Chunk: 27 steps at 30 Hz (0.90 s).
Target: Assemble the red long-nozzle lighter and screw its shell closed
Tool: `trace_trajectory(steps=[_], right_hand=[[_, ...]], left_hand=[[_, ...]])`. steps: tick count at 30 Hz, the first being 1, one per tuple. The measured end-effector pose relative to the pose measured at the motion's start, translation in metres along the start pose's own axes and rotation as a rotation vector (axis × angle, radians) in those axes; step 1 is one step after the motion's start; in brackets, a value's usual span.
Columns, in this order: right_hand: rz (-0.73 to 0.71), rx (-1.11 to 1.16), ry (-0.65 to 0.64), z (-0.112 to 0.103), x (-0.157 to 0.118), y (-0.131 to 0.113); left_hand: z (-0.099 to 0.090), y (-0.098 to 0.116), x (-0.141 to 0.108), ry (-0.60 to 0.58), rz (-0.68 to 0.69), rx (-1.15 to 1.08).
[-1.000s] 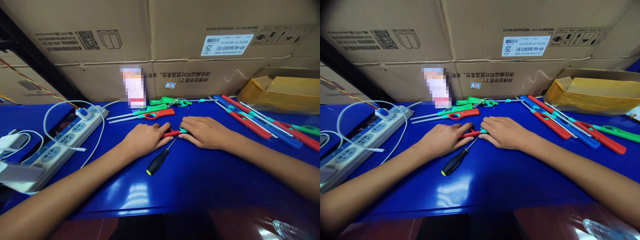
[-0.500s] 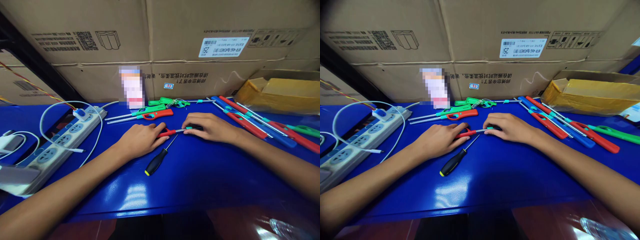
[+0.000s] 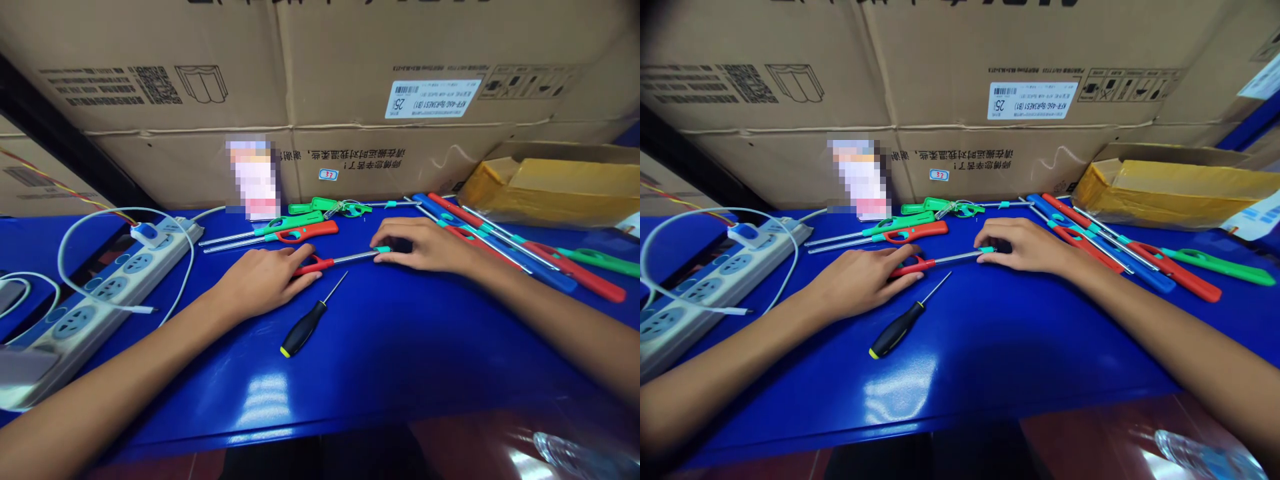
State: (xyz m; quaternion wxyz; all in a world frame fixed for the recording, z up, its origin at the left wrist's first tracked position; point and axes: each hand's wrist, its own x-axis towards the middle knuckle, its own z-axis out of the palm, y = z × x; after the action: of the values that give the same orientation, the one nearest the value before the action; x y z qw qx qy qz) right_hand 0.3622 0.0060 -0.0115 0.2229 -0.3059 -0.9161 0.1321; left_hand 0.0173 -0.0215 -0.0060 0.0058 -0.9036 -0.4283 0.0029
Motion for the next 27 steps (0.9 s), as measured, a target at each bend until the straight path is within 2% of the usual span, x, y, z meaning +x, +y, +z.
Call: trace_trajectory(steps=[8, 13, 17, 21, 27], right_hand=[[0.031, -0.006, -0.037, 0.001, 0.001, -0.001], [-0.034, -0.046, -0.009, 0.008, 0.007, -0.014], [-0.084, -0.115, -0.058, 0.014, 0.022, -0.029], [-0.083, -0.141, -0.13, 0.024, 0.041, -0.038], [-0.043, -0.087, -0.069, 0.043, 0.044, -0.039]], left_hand=[[0.0, 0.003, -0.001, -0.011, -0.04, -0.034], [-0.003, 0.006, -0.003, 0.014, 0.007, -0.069], [-0.003, 0.007, -0.001, 0.046, 0.066, -0.101], [0.001, 0.003, 0.0, 0.096, 0.113, -0.135], [0.004, -0.006, -0.005, 0.142, 0.177, -0.16]])
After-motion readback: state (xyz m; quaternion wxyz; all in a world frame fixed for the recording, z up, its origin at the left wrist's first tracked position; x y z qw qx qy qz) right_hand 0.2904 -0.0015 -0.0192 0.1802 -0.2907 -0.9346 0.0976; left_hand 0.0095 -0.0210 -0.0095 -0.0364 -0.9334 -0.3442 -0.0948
